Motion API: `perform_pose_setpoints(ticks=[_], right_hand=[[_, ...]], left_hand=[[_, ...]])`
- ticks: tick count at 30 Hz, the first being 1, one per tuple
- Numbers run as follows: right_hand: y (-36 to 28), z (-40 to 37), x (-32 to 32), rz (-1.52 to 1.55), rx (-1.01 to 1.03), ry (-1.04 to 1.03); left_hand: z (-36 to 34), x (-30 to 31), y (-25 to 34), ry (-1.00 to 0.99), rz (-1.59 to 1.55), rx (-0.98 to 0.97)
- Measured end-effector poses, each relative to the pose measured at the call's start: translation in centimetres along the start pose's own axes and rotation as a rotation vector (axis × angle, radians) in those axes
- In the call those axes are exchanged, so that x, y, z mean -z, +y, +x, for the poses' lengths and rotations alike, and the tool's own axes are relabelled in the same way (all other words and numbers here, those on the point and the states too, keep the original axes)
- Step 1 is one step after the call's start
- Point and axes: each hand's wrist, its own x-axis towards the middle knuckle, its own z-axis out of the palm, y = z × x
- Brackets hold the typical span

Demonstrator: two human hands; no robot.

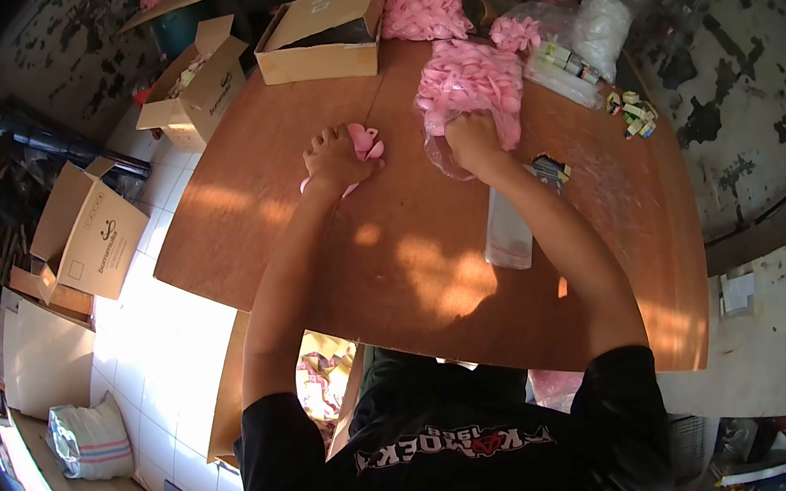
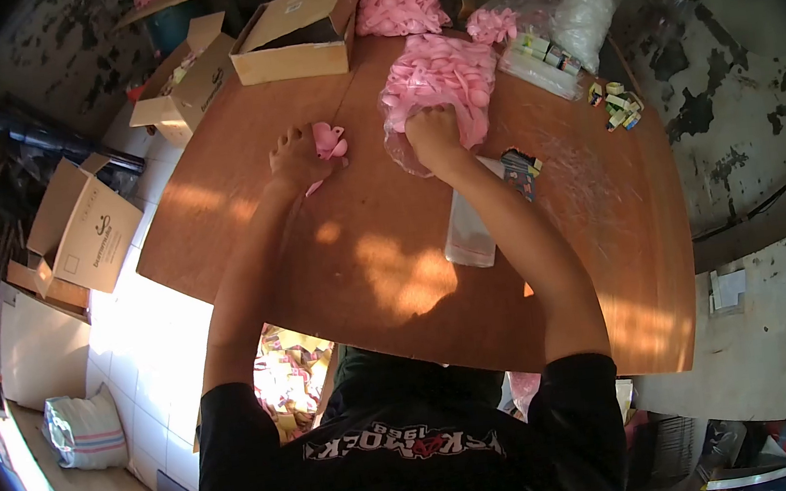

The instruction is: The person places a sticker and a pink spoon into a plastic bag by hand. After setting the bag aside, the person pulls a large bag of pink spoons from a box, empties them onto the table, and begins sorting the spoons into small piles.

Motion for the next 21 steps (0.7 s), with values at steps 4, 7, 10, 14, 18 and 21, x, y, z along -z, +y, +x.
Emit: perform_pose_setpoints(ticks=[4, 7, 10, 14, 18, 21], right_hand=[[-0.4, -2.5, 1.9, 0.131, -0.057, 0.061], [1.2, -4.1, 3.5, 0.440, -0.078, -0.086], [2.7, -6.5, 6.2, 0.997, -0.137, -0.347], [2.6, -10.2, 7.0, 1.692, -0.265, -0.501], [-0.8, -13.1, 7.3, 1.794, -0.215, -0.266], [-4.4, -14.3, 9.6, 1.476, -0.023, 0.056]], left_hand=[[-0.6, 0.2, -0.1, -0.036, 0.014, -0.019], [-1.6, 1.0, 0.2, -0.038, -0.010, -0.032], [-3.0, 0.0, 0.3, 0.237, -0.058, -0.173], [-8.5, 1.5, 2.9, 0.419, -0.670, -0.471], [-15.3, 1.1, 7.4, 0.084, -1.120, -0.293], [-17.6, 0.3, 10.2, -0.120, -1.706, -0.262]])
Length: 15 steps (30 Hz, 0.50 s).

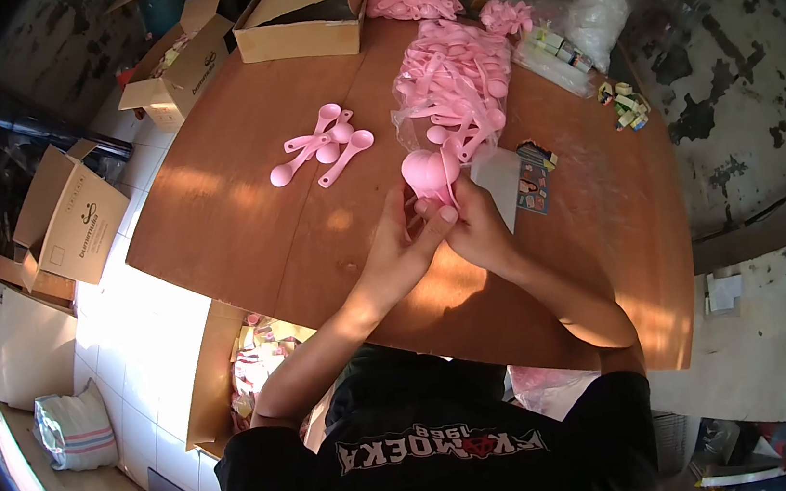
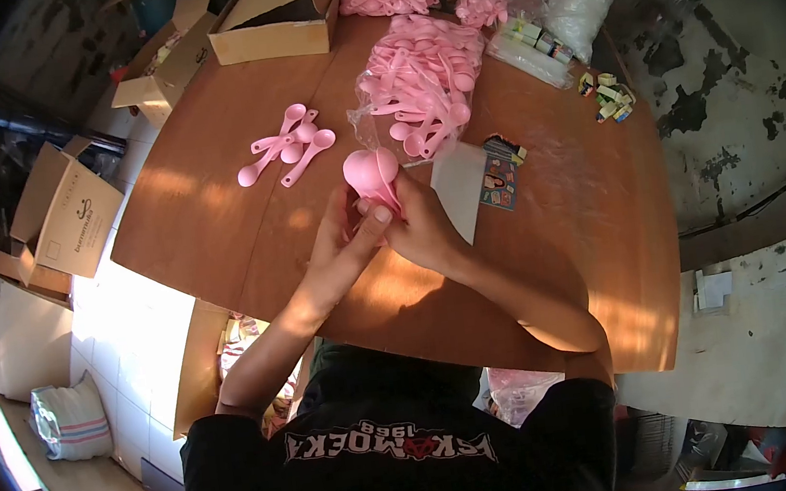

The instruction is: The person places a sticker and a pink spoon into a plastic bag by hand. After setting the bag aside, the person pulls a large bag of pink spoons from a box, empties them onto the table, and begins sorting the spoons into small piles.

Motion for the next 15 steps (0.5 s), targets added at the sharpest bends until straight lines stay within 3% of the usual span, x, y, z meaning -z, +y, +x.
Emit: perform_pose_setpoints(ticks=[2, 5, 7, 15], right_hand=[[0.2, -1.2, -2.7, -0.092, 0.237, 0.176], [3.1, -2.3, -2.9, -0.020, 0.315, 0.107], [2.3, -2.9, -1.6, -0.007, 0.372, 0.033], [0.7, -4.0, -2.0, -0.033, 0.486, -0.076]], left_hand=[[-0.6, -1.2, -0.2, 0.038, 0.099, -0.150], [-1.5, -1.6, 0.1, 0.076, 0.201, -0.221], [-1.9, -2.0, 0.7, 0.105, 0.291, -0.348], [-2.6, -0.8, 0.7, 0.151, 0.411, -0.458]])
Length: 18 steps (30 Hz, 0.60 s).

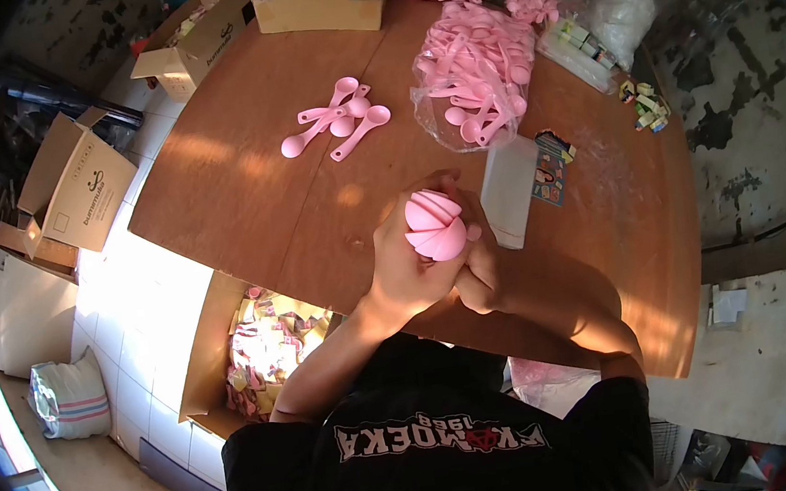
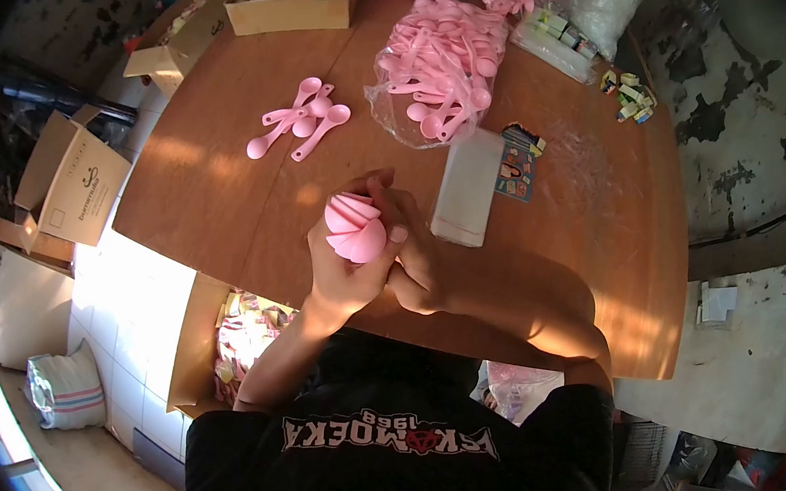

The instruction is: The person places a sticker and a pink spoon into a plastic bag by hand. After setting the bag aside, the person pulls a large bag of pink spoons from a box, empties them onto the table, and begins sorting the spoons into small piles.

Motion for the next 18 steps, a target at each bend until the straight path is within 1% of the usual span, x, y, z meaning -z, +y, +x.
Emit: perform_pose_setpoints(ticks=[1, 3, 4, 5, 6, 7, 8, 9, 11, 12, 13, 15, 17, 18], right_hand=[[0.1, -0.3, -0.1, 0.001, -0.001, -0.002], [-0.1, -1.1, -0.5, 0.569, -0.203, -0.015], [-0.7, -1.2, -0.3, 0.646, -0.215, 0.001], [-0.7, -1.3, -0.2, 0.647, -0.217, 0.001], [-0.6, -1.5, -0.1, 0.746, -0.230, 0.009], [-0.5, -1.5, -0.1, 0.847, -0.243, 0.018], [-0.5, -1.5, -0.2, 0.848, -0.247, 0.017], [-0.5, -1.4, -0.4, 0.748, -0.190, 0.055], [-0.4, -1.1, -1.0, 0.546, -0.074, 0.130], [-0.5, -0.8, -1.4, 0.514, -0.055, 0.181], [-0.4, -0.8, -1.5, 0.516, -0.056, 0.177], [0.0, -1.0, -1.9, 0.384, -0.082, 0.219], [0.1, -1.1, -2.2, 0.355, -0.094, 0.241], [0.0, -1.1, -2.3, 0.324, -0.103, 0.265]], left_hand=[[-0.2, 0.4, -0.5, -0.031, -0.019, -0.004], [-0.5, 0.9, -0.9, -0.059, -0.037, -0.004], [-0.6, 1.1, -1.0, -0.088, -0.074, 0.001], [-0.7, 1.2, -1.1, -0.116, -0.111, 0.006], [-0.7, 1.4, -1.0, -0.115, -0.111, 0.007], [-0.6, 1.6, -0.9, -0.160, -0.089, -0.003], [-0.5, 1.8, -0.8, -0.204, -0.067, -0.012], [-0.4, 2.0, -0.8, -0.203, -0.067, -0.009], [-0.3, 2.3, -0.9, -0.240, -0.043, -0.104], [-0.4, 2.4, -1.0, -0.238, -0.042, -0.102], [-0.5, 2.5, -1.2, -0.250, -0.055, -0.095], [-0.7, 2.7, -1.4, -0.256, -0.069, -0.085], [-0.7, 2.8, -1.5, -0.261, -0.135, -0.010], [-0.8, 2.9, -1.6, -0.258, -0.134, -0.009]])
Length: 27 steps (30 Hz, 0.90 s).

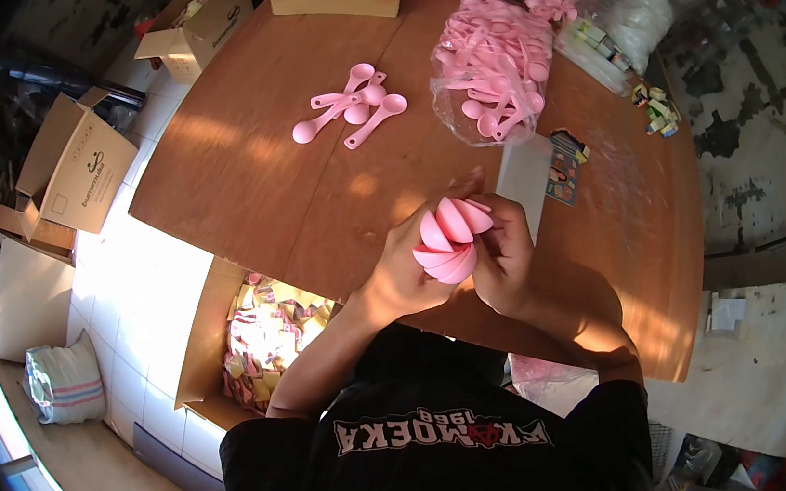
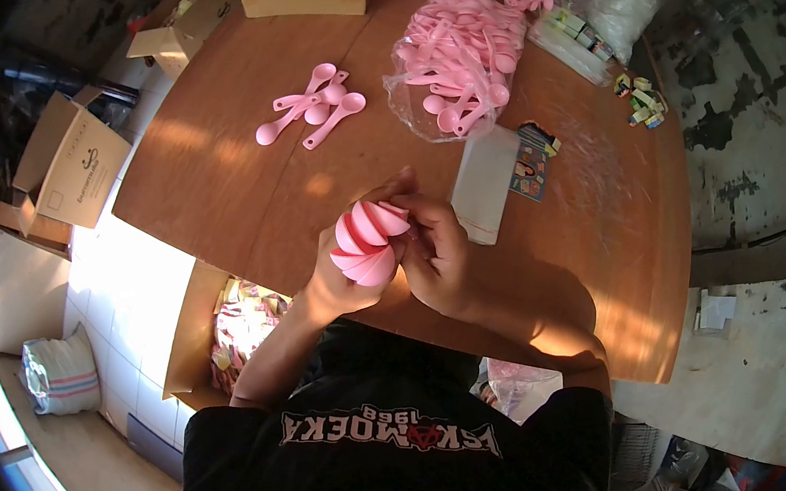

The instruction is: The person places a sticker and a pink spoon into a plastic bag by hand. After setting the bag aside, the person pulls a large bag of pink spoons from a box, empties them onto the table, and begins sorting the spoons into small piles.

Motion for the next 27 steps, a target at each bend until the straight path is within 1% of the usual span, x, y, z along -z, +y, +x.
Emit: perform_pose_setpoints(ticks=[1, 3, 4, 6, 9, 11, 15, 17, 19, 21, 22, 23, 24, 25, 26, 27], right_hand=[[0.0, -0.1, -0.2, 0.001, -0.001, -0.002], [-0.1, -0.3, -0.8, -0.007, -0.004, 0.085], [-0.1, -0.4, -1.0, -0.007, -0.005, 0.083], [0.2, -0.6, -1.4, 0.025, -0.022, 0.142], [0.4, -0.5, -1.8, 0.032, -0.045, 0.150], [0.5, -0.4, -2.1, 0.061, -0.047, 0.137], [0.6, -0.1, -2.4, 0.101, -0.073, 0.122], [0.5, 0.2, -2.6, 0.081, -0.075, 0.116], [0.4, 0.6, -2.8, 0.061, -0.077, 0.112], [0.4, 1.2, -3.0, 0.088, -0.024, 0.145], [0.4, 1.2, -2.8, 0.089, -0.023, 0.147], [0.3, 1.2, -2.6, 0.115, -0.062, 0.133], [0.2, 1.3, -2.5, 0.142, -0.100, 0.120], [0.1, 1.5, -2.6, 0.143, -0.097, 0.122], [-0.1, 1.7, -2.8, 0.121, -0.090, 0.181], [-0.3, 1.9, -2.9, 0.099, -0.083, 0.240]], left_hand=[[0.0, 0.1, -0.1, -0.008, 0.012, -0.025], [-0.1, 0.1, -0.1, -0.014, 0.024, -0.050], [-0.3, 0.0, -0.1, -0.004, 0.004, -0.024], [-0.3, -0.1, -0.1, 0.010, -0.015, 0.001], [-0.3, 0.1, -0.2, 0.050, -0.042, -0.013], [-0.4, 0.5, -0.2, 0.075, 0.106, -0.023], [-0.7, 0.9, -0.6, 0.105, 0.049, -0.003], [-1.0, 1.3, -0.3, 0.093, 0.065, 0.110], [-1.0, 1.2, 0.0, 0.116, 0.059, 0.108], [-0.8, 1.3, -0.1, 0.137, 0.052, 0.105], [-0.7, 1.3, -0.4, 0.142, 0.078, 0.065], [-0.6, 1.4, -0.7, 0.147, 0.104, 0.023], [-0.7, 1.5, -0.9, 0.145, 0.107, 0.022], [-0.9, 1.6, -1.1, 0.143, 0.024, 0.077], [-0.9, 1.7, -1.2, 0.141, -0.058, 0.132], [-0.7, 1.9, -1.0, 0.138, -0.057, 0.131]])
